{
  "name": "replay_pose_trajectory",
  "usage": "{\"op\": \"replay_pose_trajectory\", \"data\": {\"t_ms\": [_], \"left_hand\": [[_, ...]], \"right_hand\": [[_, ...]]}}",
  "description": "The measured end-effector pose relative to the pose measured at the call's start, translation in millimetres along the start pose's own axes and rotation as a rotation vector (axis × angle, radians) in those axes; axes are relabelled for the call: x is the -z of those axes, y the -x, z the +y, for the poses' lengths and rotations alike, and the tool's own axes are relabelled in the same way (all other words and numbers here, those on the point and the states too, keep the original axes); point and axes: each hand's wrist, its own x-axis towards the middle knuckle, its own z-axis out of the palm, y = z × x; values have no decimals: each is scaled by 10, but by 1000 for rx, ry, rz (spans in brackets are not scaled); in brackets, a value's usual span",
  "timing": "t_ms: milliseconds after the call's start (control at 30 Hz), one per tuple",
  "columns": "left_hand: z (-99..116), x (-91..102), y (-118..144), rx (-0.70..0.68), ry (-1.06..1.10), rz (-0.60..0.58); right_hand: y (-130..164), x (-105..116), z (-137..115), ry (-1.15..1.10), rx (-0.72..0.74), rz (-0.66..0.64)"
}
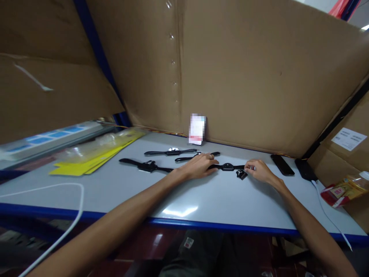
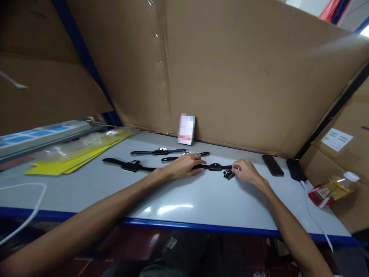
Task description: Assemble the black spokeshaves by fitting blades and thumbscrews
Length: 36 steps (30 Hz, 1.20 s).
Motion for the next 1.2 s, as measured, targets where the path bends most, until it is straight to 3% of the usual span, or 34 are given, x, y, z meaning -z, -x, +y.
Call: {"op": "replay_pose_trajectory", "data": {"t_ms": [233, 633, 767, 867, 1100, 1200], "left_hand": [[21, -60, 19, 5, 29, -44], [101, -40, 29, -11, 49, -67], [93, -42, 39, 2, 79, -65], [92, -47, 38, 6, 103, -62], [108, -32, 28, -4, 46, -82], [114, -29, 29, -1, 53, -82]], "right_hand": [[114, -61, -366, 168, -46, -60], [221, -121, -716, -63, 177, -150], [228, -88, -706, -157, 194, -224], [215, -23, -624, -106, 188, -274], [169, 36, -505, 92, -15, -114], [176, -19, -526, 86, -29, -123]]}}
